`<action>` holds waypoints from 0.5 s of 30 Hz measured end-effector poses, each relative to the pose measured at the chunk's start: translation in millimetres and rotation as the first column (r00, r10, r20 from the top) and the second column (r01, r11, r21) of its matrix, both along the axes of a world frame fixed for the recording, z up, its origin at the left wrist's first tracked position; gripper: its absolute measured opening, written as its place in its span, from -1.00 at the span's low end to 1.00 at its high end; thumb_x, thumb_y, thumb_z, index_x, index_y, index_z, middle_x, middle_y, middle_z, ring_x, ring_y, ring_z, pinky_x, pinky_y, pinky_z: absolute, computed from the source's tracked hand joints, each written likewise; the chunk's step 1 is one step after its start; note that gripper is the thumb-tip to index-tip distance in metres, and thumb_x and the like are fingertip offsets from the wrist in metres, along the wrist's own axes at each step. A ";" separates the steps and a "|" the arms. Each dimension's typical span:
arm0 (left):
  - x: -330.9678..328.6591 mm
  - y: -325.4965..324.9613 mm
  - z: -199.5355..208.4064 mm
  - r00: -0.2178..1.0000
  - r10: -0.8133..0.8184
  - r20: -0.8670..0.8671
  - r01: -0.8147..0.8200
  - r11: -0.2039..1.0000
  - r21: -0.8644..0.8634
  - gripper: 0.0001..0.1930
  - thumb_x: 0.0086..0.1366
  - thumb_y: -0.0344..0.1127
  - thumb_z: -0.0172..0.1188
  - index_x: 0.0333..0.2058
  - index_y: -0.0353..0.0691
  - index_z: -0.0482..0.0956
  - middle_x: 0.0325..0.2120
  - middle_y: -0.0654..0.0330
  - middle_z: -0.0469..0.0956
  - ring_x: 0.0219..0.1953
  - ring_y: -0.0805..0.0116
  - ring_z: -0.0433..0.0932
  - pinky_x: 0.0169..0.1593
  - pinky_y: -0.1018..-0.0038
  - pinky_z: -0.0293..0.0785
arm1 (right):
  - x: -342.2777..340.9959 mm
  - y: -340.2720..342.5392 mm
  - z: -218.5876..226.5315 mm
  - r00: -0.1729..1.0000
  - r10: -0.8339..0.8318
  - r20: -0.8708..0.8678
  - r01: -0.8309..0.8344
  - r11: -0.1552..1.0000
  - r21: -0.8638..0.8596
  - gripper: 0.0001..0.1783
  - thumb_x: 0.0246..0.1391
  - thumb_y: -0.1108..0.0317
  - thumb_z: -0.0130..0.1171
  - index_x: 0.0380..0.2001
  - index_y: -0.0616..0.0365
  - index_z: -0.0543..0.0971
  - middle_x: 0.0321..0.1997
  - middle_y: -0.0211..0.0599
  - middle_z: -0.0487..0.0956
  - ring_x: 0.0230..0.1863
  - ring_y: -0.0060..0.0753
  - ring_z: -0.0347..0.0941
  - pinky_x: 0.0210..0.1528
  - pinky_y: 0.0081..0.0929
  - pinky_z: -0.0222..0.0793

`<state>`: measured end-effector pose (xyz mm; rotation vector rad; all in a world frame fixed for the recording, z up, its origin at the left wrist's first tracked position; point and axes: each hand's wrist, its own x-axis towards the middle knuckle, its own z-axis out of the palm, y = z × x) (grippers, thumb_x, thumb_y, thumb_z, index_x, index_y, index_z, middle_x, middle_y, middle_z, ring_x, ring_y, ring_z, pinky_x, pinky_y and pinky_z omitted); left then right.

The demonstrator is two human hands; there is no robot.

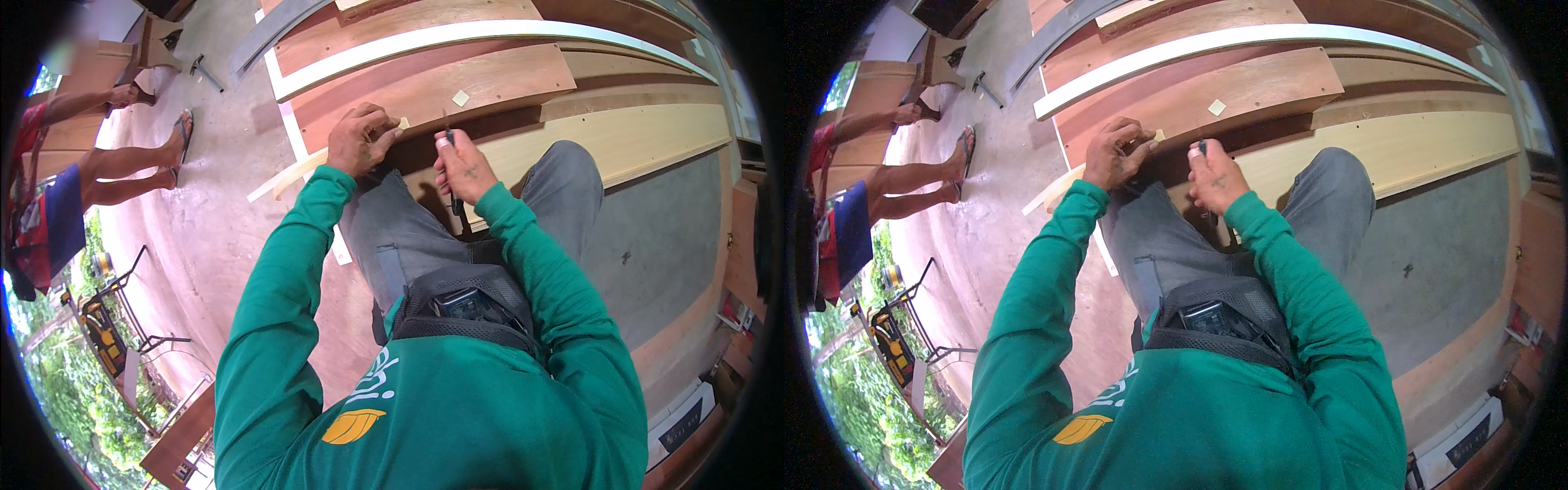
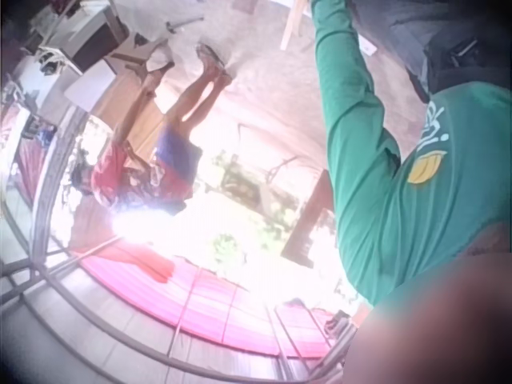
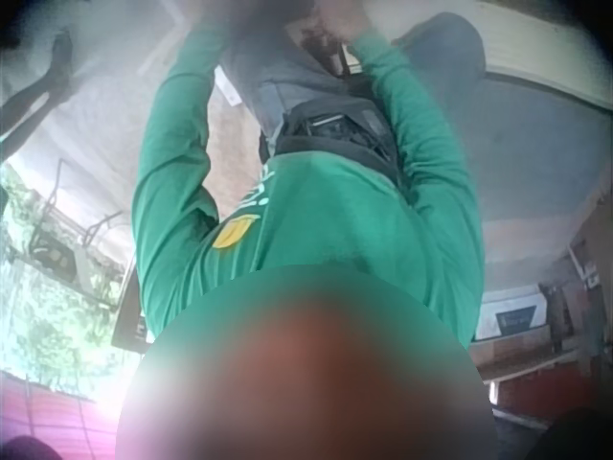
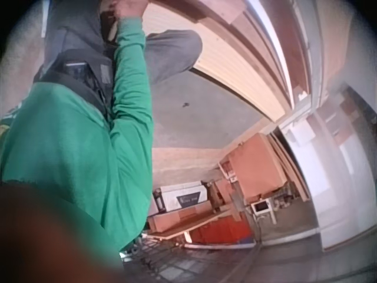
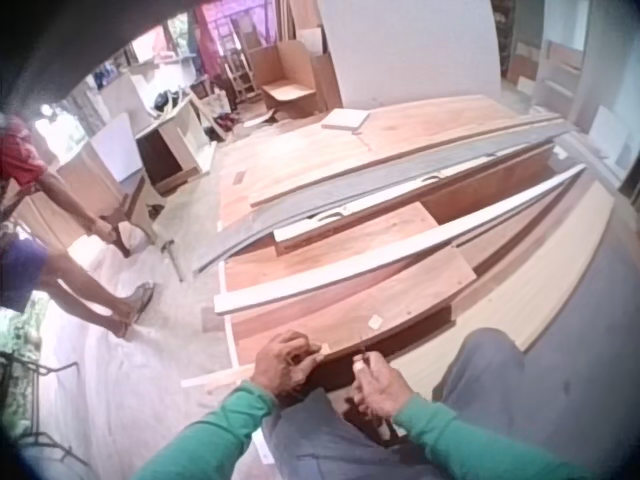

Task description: The person sits on the floor and uses a utility knife to trim thin wooden strips, then fits them into grooves on a large curved wooden panel. They repeatedly test the fit of the strips and adjust them by hand.

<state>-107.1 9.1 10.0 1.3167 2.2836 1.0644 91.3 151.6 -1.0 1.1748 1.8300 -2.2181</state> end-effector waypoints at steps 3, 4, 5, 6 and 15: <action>0.1 0.5 0.5 0.999 -0.016 -0.038 0.017 1.000 0.017 -0.82 0.25 -0.30 0.51 -0.19 -0.16 0.82 -0.22 0.21 0.65 -0.29 0.28 0.67 -0.20 0.37 0.61 | -11.9 -13.0 -5.5 0.997 0.070 0.014 -0.071 0.971 0.226 -0.66 0.52 0.12 0.04 0.11 0.12 0.51 -0.39 -0.41 0.50 -0.52 -0.57 0.45 -0.56 -0.46 0.47; 0.1 0.1 1.0 0.998 -0.020 -0.057 0.021 0.999 0.025 -0.82 0.26 -0.31 0.51 -0.17 -0.18 0.82 -0.22 0.20 0.65 -0.31 0.31 0.68 -0.22 0.40 0.61 | -13.8 -15.2 -7.3 0.996 0.039 -0.086 0.000 0.913 0.408 -0.68 0.50 0.15 0.08 0.09 0.14 0.54 -0.40 -0.42 0.50 -0.55 -0.58 0.44 -0.58 -0.46 0.45; 0.1 -0.2 1.6 0.998 -0.018 -0.061 0.020 0.999 0.028 -0.81 0.26 -0.31 0.50 -0.17 -0.18 0.82 -0.21 0.19 0.65 -0.30 0.29 0.68 -0.21 0.39 0.61 | -18.2 -16.2 -9.7 0.981 0.029 -0.190 0.086 0.820 0.567 -0.71 0.48 0.19 0.11 0.07 0.15 0.57 -0.41 -0.43 0.50 -0.57 -0.59 0.43 -0.60 -0.47 0.43; 0.9 -0.7 1.9 0.998 -0.016 -0.063 0.018 0.999 0.030 -0.81 0.26 -0.31 0.50 -0.17 -0.18 0.82 -0.21 0.18 0.65 -0.29 0.28 0.68 -0.20 0.38 0.61 | -20.2 -15.8 -10.9 0.976 0.026 -0.218 0.132 0.726 0.675 -0.73 0.46 0.23 0.15 0.04 0.17 0.60 -0.42 -0.45 0.50 -0.59 -0.61 0.42 -0.61 -0.47 0.42; 1.9 -2.3 1.7 0.994 -0.003 -0.111 0.009 0.999 0.053 -0.82 0.22 -0.26 0.50 -0.21 -0.11 0.80 -0.20 0.20 0.67 -0.16 0.14 0.67 -0.09 0.28 0.62 | -42.1 -1.1 -5.1 0.991 -0.028 -0.132 0.063 0.961 0.269 -0.70 0.27 0.26 0.30 -0.01 0.16 0.73 -0.48 -0.35 0.61 -0.51 -0.54 0.53 -0.38 -0.40 0.50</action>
